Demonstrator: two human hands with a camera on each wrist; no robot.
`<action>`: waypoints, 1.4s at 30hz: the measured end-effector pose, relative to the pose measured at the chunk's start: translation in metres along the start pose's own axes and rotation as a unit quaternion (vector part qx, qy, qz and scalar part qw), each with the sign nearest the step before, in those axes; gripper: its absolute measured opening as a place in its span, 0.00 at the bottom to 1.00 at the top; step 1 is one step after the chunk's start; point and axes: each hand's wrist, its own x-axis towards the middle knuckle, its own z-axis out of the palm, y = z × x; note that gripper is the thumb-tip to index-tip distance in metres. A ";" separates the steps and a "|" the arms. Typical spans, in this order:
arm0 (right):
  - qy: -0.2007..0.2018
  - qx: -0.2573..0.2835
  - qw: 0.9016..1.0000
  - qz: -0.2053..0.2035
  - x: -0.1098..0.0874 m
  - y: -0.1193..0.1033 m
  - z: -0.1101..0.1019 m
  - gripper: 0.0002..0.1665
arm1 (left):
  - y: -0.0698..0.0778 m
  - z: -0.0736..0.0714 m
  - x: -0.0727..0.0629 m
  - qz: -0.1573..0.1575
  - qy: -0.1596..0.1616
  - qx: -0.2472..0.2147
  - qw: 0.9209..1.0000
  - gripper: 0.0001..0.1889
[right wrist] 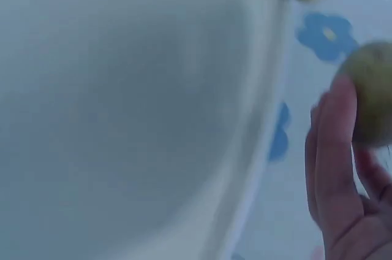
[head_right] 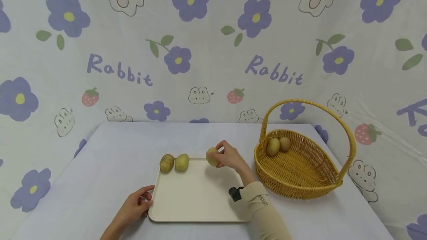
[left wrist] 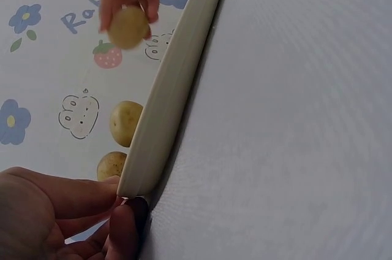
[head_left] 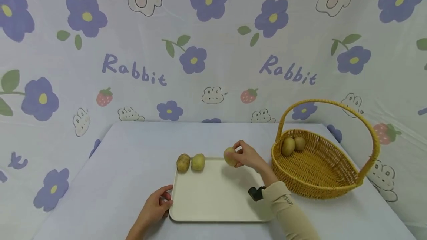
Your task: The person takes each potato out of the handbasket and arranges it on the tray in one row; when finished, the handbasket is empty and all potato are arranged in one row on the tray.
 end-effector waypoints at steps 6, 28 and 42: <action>0.050 -0.145 0.988 -0.005 0.016 0.006 0.053 0.21 | -0.004 0.000 -0.001 0.004 -0.006 -0.002 1.000 0.24; 0.041 -0.219 0.975 -0.006 0.027 0.010 0.063 0.36 | -0.003 0.000 0.000 0.003 0.001 0.001 1.000 0.24; 0.046 -0.204 0.978 0.002 0.018 -0.002 0.049 0.42 | 0.001 -0.002 0.000 0.009 -0.005 0.001 1.000 0.24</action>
